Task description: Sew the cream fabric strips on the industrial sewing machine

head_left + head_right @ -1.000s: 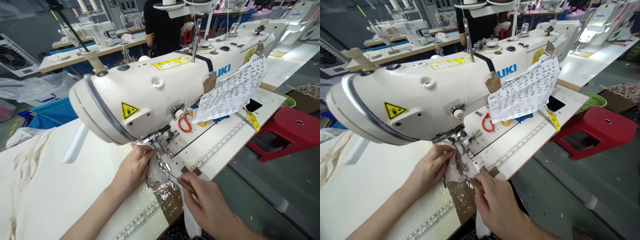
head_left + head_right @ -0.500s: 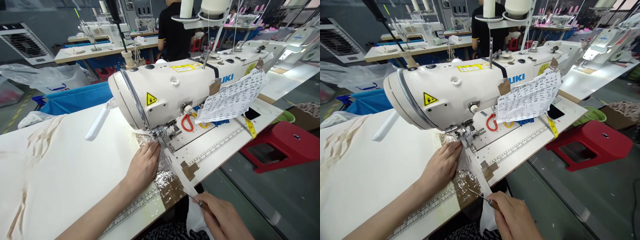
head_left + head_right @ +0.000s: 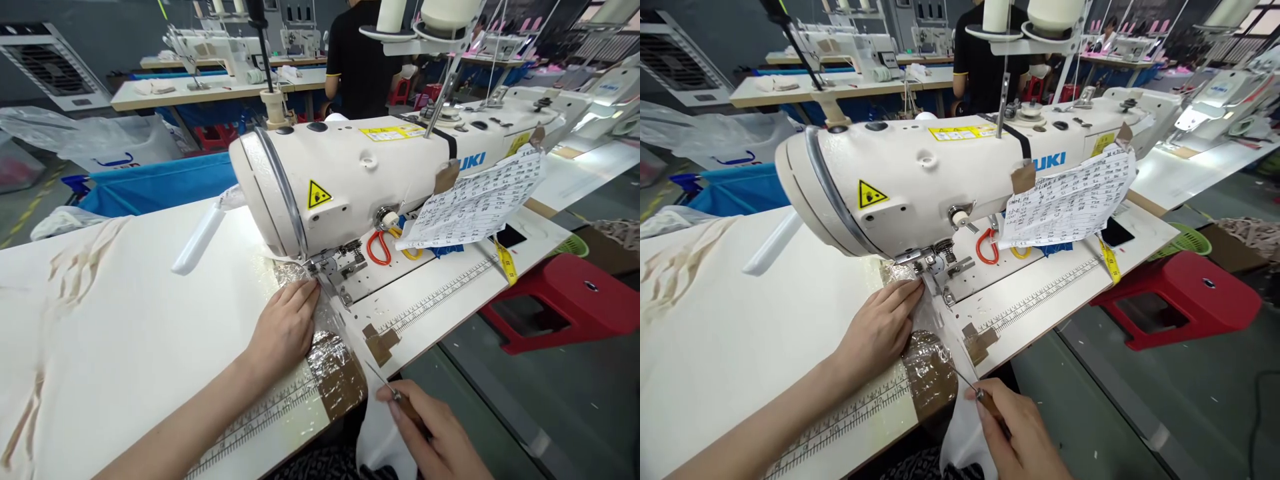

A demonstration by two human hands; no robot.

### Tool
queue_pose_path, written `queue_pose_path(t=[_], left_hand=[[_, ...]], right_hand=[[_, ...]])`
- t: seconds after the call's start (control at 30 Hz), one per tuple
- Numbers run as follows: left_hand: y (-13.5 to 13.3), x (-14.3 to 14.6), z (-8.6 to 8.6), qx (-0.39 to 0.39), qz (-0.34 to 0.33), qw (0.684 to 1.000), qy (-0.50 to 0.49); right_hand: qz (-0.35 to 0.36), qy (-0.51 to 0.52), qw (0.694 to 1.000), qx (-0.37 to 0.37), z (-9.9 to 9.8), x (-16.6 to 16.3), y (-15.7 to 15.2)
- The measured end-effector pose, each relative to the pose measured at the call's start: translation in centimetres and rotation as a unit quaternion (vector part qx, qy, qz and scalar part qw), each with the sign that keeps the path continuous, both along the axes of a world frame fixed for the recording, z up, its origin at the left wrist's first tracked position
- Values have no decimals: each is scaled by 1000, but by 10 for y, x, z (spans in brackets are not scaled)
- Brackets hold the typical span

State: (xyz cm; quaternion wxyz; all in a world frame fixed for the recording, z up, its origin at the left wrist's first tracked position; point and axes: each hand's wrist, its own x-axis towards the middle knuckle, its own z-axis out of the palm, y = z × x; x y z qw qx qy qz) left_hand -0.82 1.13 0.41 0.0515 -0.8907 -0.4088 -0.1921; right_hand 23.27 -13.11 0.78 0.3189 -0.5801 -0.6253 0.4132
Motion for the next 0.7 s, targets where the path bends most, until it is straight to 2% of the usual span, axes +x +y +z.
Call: queue_pose_path(t=[0.1, 0.23, 0.3, 0.37, 0.43, 0.5, 0.7], left_hand=[[6, -6, 2, -26, -15, 999, -17], [10, -11, 2, -22, -36, 999, -16], [9, -11, 2, -3, -39, 999, -9], [7, -9, 1, 15, -36, 999, 1], [5, -6, 1, 27, -28, 999, 11], [5, -2, 3, 34, -16, 999, 15], [14, 3, 9, 45, -13, 999, -9]], right_hand=[[-52, 129, 988, -68, -1, -10, 4], [-98, 347, 914, -183, -9, -29, 1], [-99, 376, 892, -230, -14, -35, -4], [-84, 333, 909, -234, -16, -35, -6], [-68, 247, 947, -195, -13, -31, -4], [-66, 168, 972, -152, -7, -25, 1], [-39, 93, 987, -127, 6, -23, 19]])
